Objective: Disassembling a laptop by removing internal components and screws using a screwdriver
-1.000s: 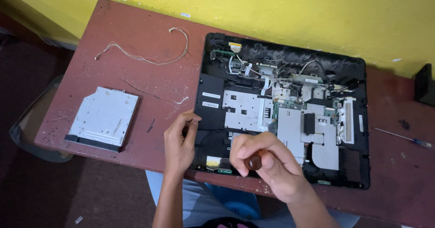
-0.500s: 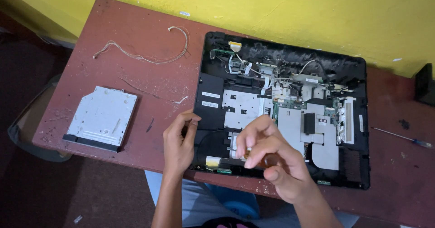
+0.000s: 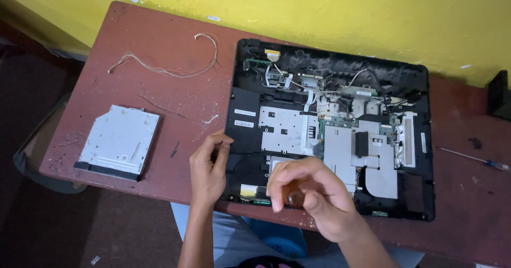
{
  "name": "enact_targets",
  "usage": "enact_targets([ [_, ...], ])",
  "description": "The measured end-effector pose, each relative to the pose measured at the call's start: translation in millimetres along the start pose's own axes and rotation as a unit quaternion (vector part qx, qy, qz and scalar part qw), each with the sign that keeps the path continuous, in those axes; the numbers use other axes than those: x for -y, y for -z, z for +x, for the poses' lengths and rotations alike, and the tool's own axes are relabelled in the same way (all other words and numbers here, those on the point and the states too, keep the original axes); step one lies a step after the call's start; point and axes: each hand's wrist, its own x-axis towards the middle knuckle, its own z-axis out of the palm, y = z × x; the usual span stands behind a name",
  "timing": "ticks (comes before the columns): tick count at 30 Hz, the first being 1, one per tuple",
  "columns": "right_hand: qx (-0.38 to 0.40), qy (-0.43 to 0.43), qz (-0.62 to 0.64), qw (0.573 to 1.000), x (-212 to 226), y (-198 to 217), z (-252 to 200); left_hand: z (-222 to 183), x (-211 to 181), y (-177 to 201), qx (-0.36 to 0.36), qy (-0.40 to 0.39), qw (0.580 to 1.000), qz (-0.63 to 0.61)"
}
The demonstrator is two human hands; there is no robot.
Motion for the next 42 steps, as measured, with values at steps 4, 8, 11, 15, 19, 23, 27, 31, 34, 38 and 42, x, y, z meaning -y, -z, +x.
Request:
enact_targets([
  [4,0.021,-0.035,0.076,0.996,-1.9,-4.8,3.3,0.3,-0.8,0.3,0.001,-0.004,1.000,0.001],
  [8,0.017,-0.047,0.086,0.995,-4.4,-8.9,1.1,1.1,1.5,-0.4,-0.002,-0.011,1.000,0.001],
  [11,0.055,-0.005,0.085,0.995,-8.5,-4.3,0.7,0.6,3.2,-0.5,-0.001,-0.012,1.000,0.001],
  [15,0.049,-0.012,0.101,0.994,-0.1,-1.5,3.7,0.1,2.4,0.4,0.001,-0.006,1.000,-0.002],
  [19,0.026,-0.004,0.078,0.997,8.9,1.2,7.4,0.6,0.7,0.2,0.003,-0.008,1.000,-0.005],
  [23,0.034,-0.008,0.035,0.999,10.9,8.5,5.2,-0.4,1.6,0.3,0.002,-0.010,1.000,-0.007],
  [27,0.028,-0.002,0.018,0.999,10.4,9.9,5.1,0.1,1.2,0.0,-0.004,-0.011,1.000,-0.003],
  [31,0.021,-0.020,-0.046,0.998,9.0,8.3,3.5,0.6,0.1,0.0,-0.003,-0.015,1.000,-0.006],
  [34,0.018,-0.024,0.002,1.000,3.7,2.7,3.4,0.6,0.3,0.4,0.000,-0.012,1.000,-0.003],
  [38,0.005,-0.048,0.084,0.995,2.1,-4.2,6.3,0.5,-0.3,0.6,0.002,-0.008,1.000,-0.005],
  [42,0.007,-0.046,0.068,0.997,-6.2,1.5,0.4,0.7,-0.3,0.3,-0.002,-0.009,1.000,0.000],
])
